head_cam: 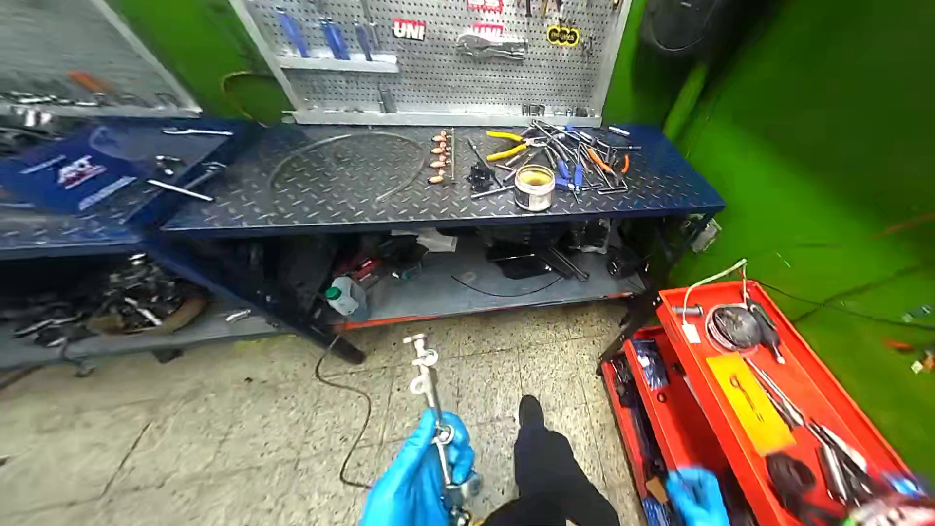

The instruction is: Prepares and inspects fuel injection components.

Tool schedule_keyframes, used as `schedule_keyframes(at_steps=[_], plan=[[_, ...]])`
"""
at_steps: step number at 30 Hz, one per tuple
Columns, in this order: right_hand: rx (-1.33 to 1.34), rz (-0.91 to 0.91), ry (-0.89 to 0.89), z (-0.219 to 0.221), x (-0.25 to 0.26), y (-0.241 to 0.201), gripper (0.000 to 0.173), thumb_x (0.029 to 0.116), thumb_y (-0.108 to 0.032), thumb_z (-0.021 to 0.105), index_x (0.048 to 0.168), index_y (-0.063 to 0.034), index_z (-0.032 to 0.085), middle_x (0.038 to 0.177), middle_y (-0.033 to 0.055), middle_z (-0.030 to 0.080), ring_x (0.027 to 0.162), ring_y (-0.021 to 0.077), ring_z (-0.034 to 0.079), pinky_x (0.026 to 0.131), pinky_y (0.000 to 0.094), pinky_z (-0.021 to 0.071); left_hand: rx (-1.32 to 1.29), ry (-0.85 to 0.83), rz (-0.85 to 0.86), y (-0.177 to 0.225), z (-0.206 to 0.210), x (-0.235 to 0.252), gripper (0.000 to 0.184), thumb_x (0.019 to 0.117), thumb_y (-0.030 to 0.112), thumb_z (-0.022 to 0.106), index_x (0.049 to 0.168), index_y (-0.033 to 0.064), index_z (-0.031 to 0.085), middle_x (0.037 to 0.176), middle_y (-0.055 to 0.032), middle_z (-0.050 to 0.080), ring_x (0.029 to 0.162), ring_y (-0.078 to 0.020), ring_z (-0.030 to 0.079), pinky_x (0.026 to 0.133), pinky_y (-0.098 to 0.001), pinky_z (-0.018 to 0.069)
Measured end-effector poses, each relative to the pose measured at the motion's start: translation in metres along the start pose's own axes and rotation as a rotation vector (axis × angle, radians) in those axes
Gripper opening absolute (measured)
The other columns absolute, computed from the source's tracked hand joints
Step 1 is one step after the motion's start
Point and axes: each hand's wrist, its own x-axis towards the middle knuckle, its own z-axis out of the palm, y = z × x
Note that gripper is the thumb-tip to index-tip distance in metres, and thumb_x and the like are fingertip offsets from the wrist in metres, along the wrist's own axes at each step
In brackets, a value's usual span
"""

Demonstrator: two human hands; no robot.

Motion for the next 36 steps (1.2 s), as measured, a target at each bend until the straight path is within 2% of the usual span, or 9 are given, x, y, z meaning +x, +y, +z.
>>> schedule_keyframes(at_steps=[6,8,10,15,20,21,25,30,36], plan=[[-0.146,-0.564,-0.319,0.141,0.195,-0.31,0.033,0.0974,-0.011,0.057,0.121,0.0106,0.049,0.105,0.005,0.061,0.092,-0.0013,0.059,0.083,0.0172,0.0502,0.049,0.074,0.082,0.085,0.01,0.115,0.047,0.1094,0.036,0.027,0.102,0.0203,0.071,0.073,0.0083,0.065,0.066,-0.0061,0.064,0.064,-0.0268,0.0559],[-0.214,-0.7,-0.373,0.167,0.247,-0.369,0.027,0.0938,-0.008,0.062,0.118,0.0019,0.055,0.104,0.0017,0.063,0.092,0.0006,0.06,0.085,0.0197,0.0511,-0.009,0.075,0.088,0.096,0.001,0.144,0.037,0.108,0.036,0.038,0.104,0.0195,0.071,0.08,0.0067,0.066,0.071,-0.0082,0.064,0.067,-0.0283,0.0566],[-0.253,-0.844,-0.398,0.176,0.318,-0.383,0.035,0.0918,-0.01,0.07,0.123,-0.0177,0.056,0.108,-0.0055,0.068,0.091,0.0044,0.064,0.082,0.0234,0.0558,-0.03,0.097,0.084,0.101,-0.012,0.178,0.029,0.1059,0.036,0.048,0.104,0.0199,0.071,0.085,0.0053,0.067,0.076,-0.0096,0.065,0.069,-0.0291,0.0567],[-0.485,-0.9,-0.516,0.209,0.388,-0.421,0.03,0.0961,-0.016,0.068,0.12,-0.028,0.054,0.106,-0.0122,0.07,0.082,0.0008,0.066,0.072,0.0168,0.0556,0.118,0.376,0.075,0.117,-0.006,0.278,0.03,0.1014,0.022,0.04,0.079,0.0214,0.06,0.069,0.0105,0.062,0.06,-0.0024,0.058,0.059,-0.0206,0.0495],[-1.021,-1.056,-0.686,0.258,0.433,-0.447,0.05,0.0968,-0.024,0.066,0.142,-0.025,0.046,0.121,-0.0056,0.071,0.103,0.0102,0.068,0.091,0.0336,0.0556,0.112,0.357,0.155,0.112,-0.043,0.341,0.036,0.1007,0.023,0.034,0.072,0.0229,0.057,0.059,0.0118,0.052,0.051,-0.0005,0.048,0.049,-0.0179,0.0409],[-1.142,-1.097,-0.73,0.268,0.441,-0.449,0.053,0.0953,-0.025,0.067,0.144,-0.021,0.046,0.123,-0.0016,0.07,0.099,0.0136,0.067,0.089,0.0371,0.0555,0.12,0.184,0.175,0.111,-0.065,0.345,0.035,0.1047,0.028,0.036,0.08,0.0232,0.06,0.065,0.0119,0.053,0.056,-0.0006,0.05,0.053,-0.0183,0.0431],[-1.381,-1.096,-0.999,0.304,0.464,-0.45,0.051,0.0944,-0.031,0.067,0.14,-0.0139,0.053,0.119,0.0045,0.072,0.086,0.0197,0.072,0.073,0.0408,0.06,0.074,0.38,0.179,0.138,-0.035,0.377,0.034,0.1024,0.027,0.042,0.075,0.0192,0.06,0.053,0.0121,0.046,0.044,0.0009,0.043,0.044,-0.0158,0.0375],[-1.579,-0.812,-1.203,0.33,0.472,-0.448,0.055,0.0914,-0.042,0.068,0.141,-0.0224,0.057,0.083,0.003,0.07,0.07,0.0239,0.069,0.058,0.046,0.0572,0.075,0.357,0.13,0.147,-0.023,0.384,0.034,0.1038,0.021,0.035,0.081,0.0187,0.06,0.055,0.0118,0.047,0.046,0.0,0.044,0.045,-0.0167,0.0394],[-1.484,-0.867,-1.234,0.328,0.476,-0.449,0.049,0.0938,-0.04,0.067,0.139,-0.0235,0.058,0.1,0.0008,0.072,0.08,0.0217,0.071,0.065,0.0452,0.0605,0.026,0.496,0.03,0.158,-0.004,0.394,0.043,0.1033,0.022,0.027,0.078,0.0194,0.061,0.048,0.009,0.042,0.04,-0.0022,0.04,0.041,-0.0187,0.0366]])
